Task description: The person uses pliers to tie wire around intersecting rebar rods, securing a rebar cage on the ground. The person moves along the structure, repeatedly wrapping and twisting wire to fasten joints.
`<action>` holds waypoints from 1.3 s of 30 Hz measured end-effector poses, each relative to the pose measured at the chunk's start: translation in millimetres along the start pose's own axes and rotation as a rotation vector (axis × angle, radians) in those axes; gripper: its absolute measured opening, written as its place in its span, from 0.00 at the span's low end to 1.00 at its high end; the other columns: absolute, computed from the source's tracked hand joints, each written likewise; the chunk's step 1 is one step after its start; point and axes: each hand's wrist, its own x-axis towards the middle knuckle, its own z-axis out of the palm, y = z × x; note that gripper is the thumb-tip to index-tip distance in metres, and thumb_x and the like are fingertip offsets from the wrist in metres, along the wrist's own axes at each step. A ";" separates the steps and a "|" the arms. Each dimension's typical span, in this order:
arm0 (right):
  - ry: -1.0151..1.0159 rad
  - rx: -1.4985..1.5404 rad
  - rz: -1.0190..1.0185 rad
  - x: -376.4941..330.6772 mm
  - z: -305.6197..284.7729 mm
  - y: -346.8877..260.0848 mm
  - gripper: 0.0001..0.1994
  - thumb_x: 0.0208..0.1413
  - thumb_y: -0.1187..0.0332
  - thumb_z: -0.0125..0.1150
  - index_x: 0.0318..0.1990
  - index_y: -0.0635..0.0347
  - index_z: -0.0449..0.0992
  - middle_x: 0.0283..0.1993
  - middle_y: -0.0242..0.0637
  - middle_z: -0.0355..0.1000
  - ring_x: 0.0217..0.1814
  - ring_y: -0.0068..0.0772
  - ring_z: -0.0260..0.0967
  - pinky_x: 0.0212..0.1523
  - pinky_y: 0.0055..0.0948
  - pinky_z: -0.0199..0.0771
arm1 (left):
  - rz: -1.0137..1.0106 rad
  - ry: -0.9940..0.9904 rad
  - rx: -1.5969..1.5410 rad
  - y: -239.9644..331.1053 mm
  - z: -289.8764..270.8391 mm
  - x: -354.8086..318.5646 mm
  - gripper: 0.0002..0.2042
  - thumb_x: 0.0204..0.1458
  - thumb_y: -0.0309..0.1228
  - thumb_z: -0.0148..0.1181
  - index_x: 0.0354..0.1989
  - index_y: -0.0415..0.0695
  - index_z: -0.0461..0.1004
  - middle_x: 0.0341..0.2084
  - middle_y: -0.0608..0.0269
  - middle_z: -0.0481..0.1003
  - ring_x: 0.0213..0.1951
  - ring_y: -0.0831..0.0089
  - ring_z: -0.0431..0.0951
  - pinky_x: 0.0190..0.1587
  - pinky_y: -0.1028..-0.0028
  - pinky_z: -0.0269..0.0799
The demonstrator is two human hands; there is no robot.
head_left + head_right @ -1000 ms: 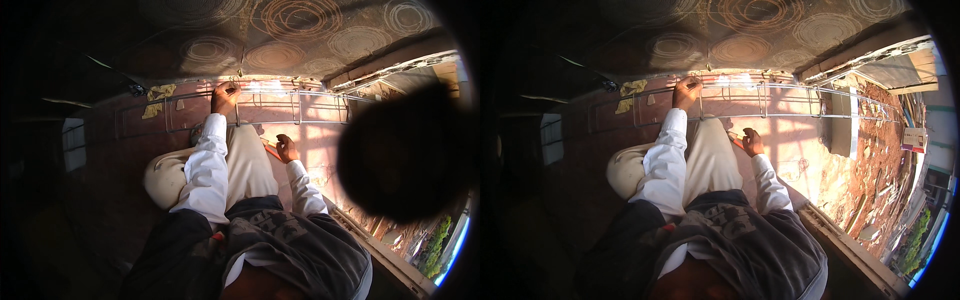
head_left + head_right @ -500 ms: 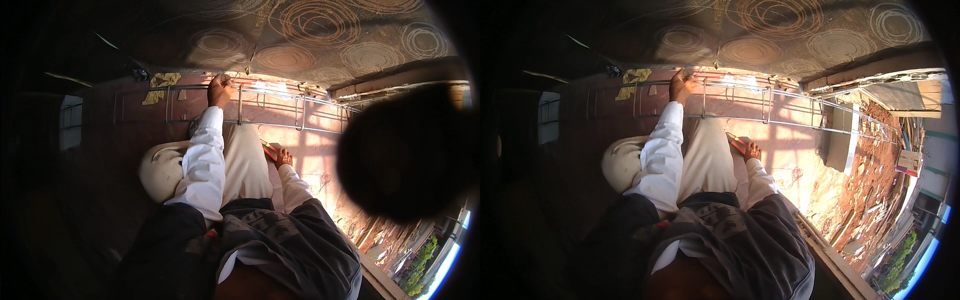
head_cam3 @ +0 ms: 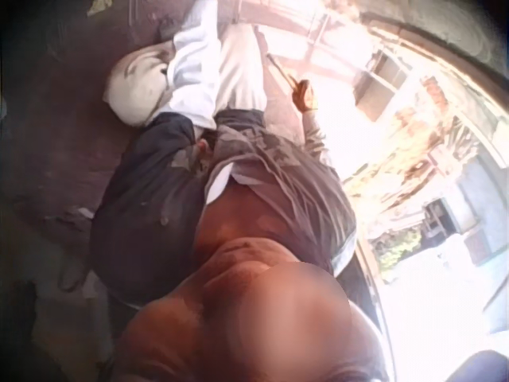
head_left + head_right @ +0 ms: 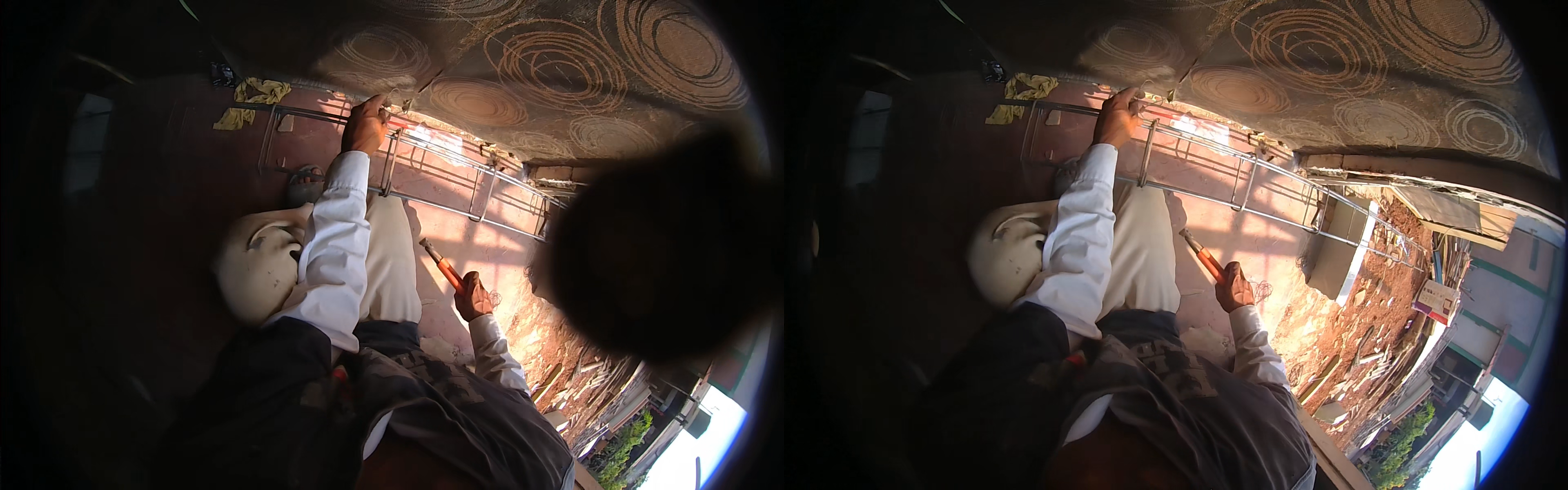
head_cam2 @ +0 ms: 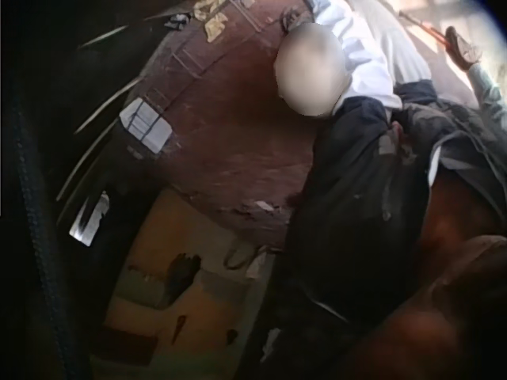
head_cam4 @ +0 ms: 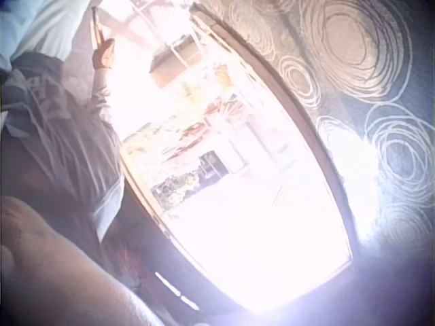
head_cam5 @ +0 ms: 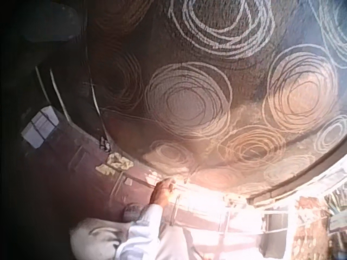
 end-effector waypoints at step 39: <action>0.349 -1.143 -1.028 258.3 -230.9 -223.5 0.21 0.57 0.73 0.50 0.60 0.52 0.68 0.70 0.33 0.55 0.73 0.44 0.49 0.66 0.51 0.59 | -0.119 -0.058 -0.086 38.0 -16.9 11.4 0.13 0.52 0.26 0.49 0.45 0.45 0.77 0.43 0.51 0.77 0.48 0.54 0.76 0.49 0.63 0.70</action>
